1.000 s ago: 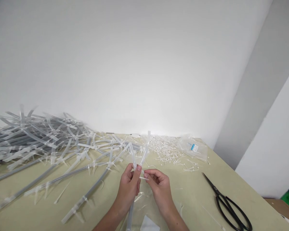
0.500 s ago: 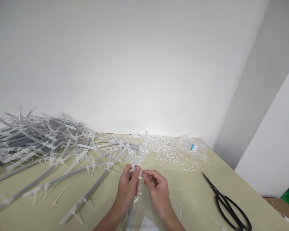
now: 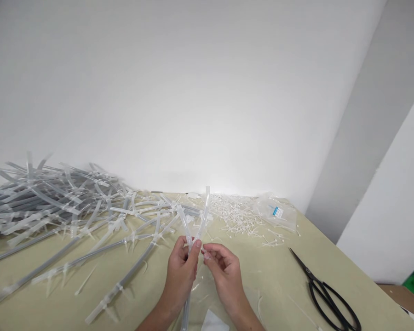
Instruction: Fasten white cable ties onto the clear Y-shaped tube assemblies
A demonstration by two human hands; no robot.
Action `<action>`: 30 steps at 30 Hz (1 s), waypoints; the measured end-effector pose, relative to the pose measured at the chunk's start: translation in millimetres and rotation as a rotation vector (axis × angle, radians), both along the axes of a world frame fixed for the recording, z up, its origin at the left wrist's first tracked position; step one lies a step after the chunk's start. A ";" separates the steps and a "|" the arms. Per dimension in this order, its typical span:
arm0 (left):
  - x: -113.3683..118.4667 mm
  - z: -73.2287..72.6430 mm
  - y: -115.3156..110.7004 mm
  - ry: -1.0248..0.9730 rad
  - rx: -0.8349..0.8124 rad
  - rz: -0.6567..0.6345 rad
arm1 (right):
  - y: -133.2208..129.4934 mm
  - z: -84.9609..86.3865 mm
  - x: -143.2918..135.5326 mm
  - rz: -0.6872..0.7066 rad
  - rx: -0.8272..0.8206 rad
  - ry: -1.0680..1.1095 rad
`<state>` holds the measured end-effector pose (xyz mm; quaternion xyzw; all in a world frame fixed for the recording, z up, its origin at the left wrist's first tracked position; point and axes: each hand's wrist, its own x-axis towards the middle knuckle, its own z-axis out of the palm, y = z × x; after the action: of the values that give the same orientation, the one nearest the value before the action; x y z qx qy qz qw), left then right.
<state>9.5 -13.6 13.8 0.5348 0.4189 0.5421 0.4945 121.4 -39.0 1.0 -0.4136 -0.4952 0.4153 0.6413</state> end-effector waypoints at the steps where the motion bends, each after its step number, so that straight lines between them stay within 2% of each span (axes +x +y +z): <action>1: -1.1 1.2 0.2 0.004 0.006 0.009 | 0.3 -0.6 -0.1 0.006 0.004 0.011; 10: -0.5 5.0 -6.2 -0.004 0.004 -0.031 | 2.4 -4.4 -0.1 0.029 -0.026 0.158; 17: 1.8 5.6 -6.8 -0.050 -0.004 -0.129 | 5.5 -2.2 -2.0 0.189 -0.070 0.292; 23: 3.4 3.9 -2.4 -0.076 -0.115 -0.132 | 8.1 -6.1 -5.2 0.199 -0.125 0.318; 30: 2.7 -1.4 2.4 -0.119 -0.142 -0.111 | 10.8 -7.2 -8.6 0.317 -0.148 0.367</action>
<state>12.1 -11.1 12.4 0.4878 0.3961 0.5137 0.5842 112.8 -28.3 -6.1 -0.2943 -0.3975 0.6139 0.6153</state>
